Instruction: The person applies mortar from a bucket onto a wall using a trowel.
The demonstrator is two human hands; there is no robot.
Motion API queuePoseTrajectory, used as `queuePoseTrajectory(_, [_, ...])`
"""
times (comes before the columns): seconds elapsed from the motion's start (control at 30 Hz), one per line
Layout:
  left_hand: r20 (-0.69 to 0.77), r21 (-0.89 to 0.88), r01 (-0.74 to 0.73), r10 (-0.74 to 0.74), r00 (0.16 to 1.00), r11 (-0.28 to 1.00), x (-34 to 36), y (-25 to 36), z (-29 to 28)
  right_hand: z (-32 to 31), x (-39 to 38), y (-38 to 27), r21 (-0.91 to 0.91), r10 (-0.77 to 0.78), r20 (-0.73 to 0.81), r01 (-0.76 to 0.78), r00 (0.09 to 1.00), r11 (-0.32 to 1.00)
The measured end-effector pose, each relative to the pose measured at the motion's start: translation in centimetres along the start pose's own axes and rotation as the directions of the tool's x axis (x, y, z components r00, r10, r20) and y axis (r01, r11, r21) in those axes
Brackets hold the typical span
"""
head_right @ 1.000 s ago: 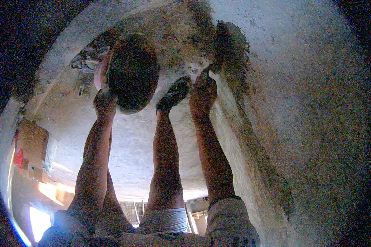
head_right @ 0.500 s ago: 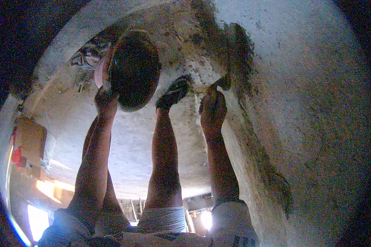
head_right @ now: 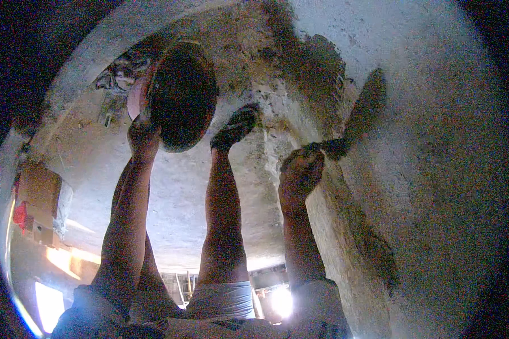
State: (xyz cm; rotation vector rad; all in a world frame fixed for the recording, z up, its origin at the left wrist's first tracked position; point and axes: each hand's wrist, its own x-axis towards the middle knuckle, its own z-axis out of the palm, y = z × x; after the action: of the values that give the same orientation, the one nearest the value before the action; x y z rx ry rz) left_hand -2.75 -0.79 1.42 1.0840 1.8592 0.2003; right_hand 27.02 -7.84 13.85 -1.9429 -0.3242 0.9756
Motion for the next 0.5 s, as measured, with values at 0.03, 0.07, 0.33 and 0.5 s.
queuePoseTrajectory(0.03, [-0.003, -0.001, -0.001, 0.001, 1.000, 1.000, 0.0, 0.1, 0.1, 0.1, 0.8, 1.1, -0.126, -0.030, 0.029, 0.033, 0.999, 0.991])
queuePoseTrajectory(0.07, [0.010, 0.023, 0.007, -0.007, 1.000, 1.000, 0.0, 0.4, 0.1, 0.7, 1.5, 2.2, -0.246, -0.050, 0.061, 0.063, 0.997, 0.967])
queuePoseTrajectory(0.33, [-0.067, 0.064, -0.109, 0.113, 0.991, 0.992, 0.1, -1.0, 0.3, 5.4, 9.0, 8.7, -0.643, -0.165, 0.277, 0.310, 0.947, 0.701])
queuePoseTrajectory(0.5, [-0.030, -0.049, -0.003, 0.001, 1.000, 0.999, -0.1, 0.8, 0.6, 4.5, 10.2, 9.2, -0.729, -0.406, 0.307, 0.487, 0.860, 0.480])
